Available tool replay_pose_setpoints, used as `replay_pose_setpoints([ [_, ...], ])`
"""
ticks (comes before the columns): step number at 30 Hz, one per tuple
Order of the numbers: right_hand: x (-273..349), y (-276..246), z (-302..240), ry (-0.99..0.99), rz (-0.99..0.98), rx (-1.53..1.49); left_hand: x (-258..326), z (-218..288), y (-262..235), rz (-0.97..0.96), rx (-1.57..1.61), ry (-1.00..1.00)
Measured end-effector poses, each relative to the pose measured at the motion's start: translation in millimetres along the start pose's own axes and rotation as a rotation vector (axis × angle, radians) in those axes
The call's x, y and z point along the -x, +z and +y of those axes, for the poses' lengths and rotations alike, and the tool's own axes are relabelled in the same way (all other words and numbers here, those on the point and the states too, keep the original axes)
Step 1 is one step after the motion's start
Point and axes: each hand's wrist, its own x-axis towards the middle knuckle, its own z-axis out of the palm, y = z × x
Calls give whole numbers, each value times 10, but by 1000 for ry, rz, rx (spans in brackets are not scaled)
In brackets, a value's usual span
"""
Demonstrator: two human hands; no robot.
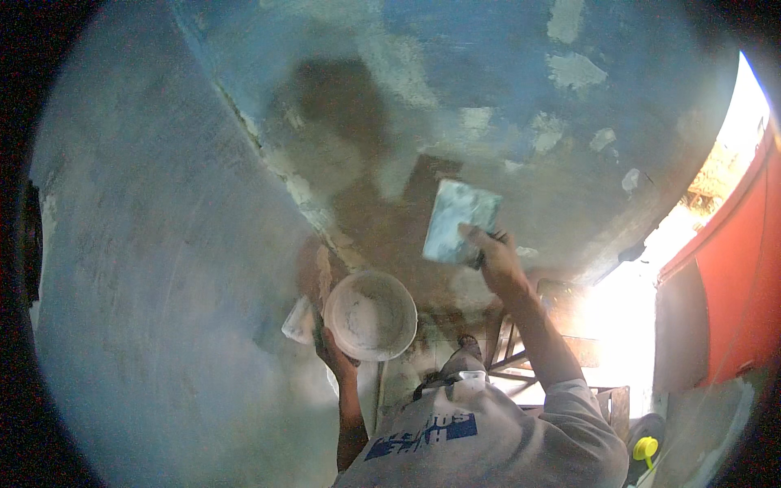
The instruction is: The person applies plaster to a ceiling using a trowel and a bucket. They repeatedly scoop plaster from the bucket and spread it across the ceiling surface, smoothing it with the trowel.
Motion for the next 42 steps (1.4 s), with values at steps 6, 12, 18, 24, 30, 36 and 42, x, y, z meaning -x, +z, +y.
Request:
replay_pose_setpoints([
  [6, -233, -346, -345, -853, 343, 942, 68, -193, -38, 46, -42, -42],
  [12, -425, -354, -365, -1152, 368, 1351, 117, -182, 17, 97, -47, -148],
  [18, -604, 61, -591, -1302, 270, 1461, 69, -139, 3, 24, -38, -148],
  [24, -779, -17, -395, -1235, 198, 1417, 60, -257, 0, 81, -7, -86],
  [30, -653, -48, 41, -1103, 242, 1413, 67, -271, -29, 147, -53, -140],
  [36, -829, 340, -210, -1229, 303, 1587, -33, -344, -82, -9, -67, -103],
  [42, -1330, 753, -258, -1343, 458, 1586, -64, -742, -298, 3, 16, -137],
])
